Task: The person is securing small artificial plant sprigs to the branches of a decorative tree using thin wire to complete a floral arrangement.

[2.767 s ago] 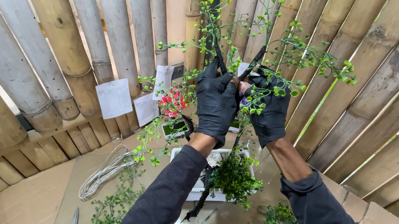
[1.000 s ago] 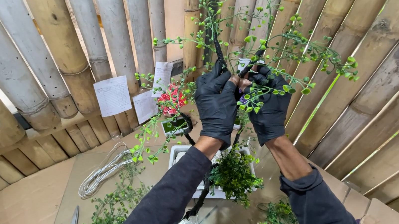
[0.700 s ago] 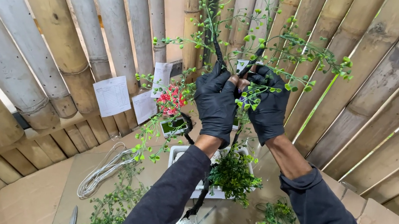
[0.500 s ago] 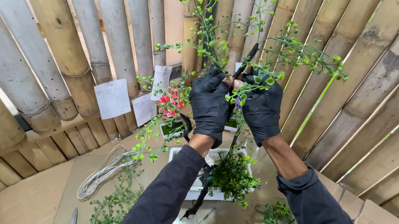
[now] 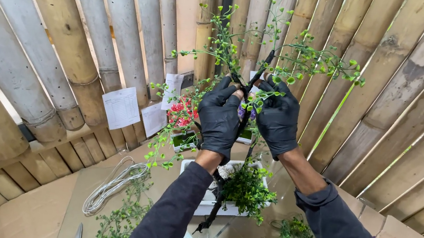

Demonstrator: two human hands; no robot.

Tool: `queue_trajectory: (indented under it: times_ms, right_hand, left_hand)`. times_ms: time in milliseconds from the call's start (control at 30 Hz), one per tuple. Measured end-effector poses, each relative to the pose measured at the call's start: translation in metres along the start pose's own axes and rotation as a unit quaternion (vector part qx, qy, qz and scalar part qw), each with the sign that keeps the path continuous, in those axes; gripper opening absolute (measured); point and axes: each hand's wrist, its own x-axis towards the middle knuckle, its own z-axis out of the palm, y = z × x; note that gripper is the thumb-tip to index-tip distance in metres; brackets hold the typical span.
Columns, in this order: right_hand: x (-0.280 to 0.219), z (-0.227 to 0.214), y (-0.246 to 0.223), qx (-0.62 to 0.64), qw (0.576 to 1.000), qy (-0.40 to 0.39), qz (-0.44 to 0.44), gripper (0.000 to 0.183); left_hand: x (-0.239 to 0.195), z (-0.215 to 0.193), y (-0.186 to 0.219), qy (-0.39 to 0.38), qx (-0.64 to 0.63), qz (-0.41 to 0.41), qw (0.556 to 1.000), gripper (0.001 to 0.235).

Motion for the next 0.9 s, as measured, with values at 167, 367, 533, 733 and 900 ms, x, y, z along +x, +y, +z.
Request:
queue_trajectory:
  times_ms: [167,367,533,733,900]
  right_hand:
    - [-0.005,-0.003,-0.001,-0.078,0.997,-0.007,-0.022,0.059]
    - [-0.014,0.006,-0.026,-0.163,0.985,0.000,-0.058,0.059]
    - [-0.018,-0.002,-0.025,-0.178,0.982,-0.004,-0.061,0.066]
    - [-0.044,-0.013,-0.052,-0.135,0.991,0.019,-0.016,0.065]
    - [-0.084,-0.019,-0.094,-0.125,0.991,0.038,0.025,0.064]
  left_hand:
    - [-0.006,-0.004,0.016,-0.019,-0.031,0.006,0.999,0.024]
    - [-0.013,-0.007,0.020,-0.025,-0.048,0.012,0.998,0.023]
    - [-0.030,-0.016,0.028,-0.039,-0.061,0.001,0.997,0.023]
    - [-0.072,-0.054,0.058,-0.096,-0.097,-0.034,0.990,0.022]
    - [-0.115,-0.118,0.090,-0.138,-0.102,-0.080,0.982,0.021]
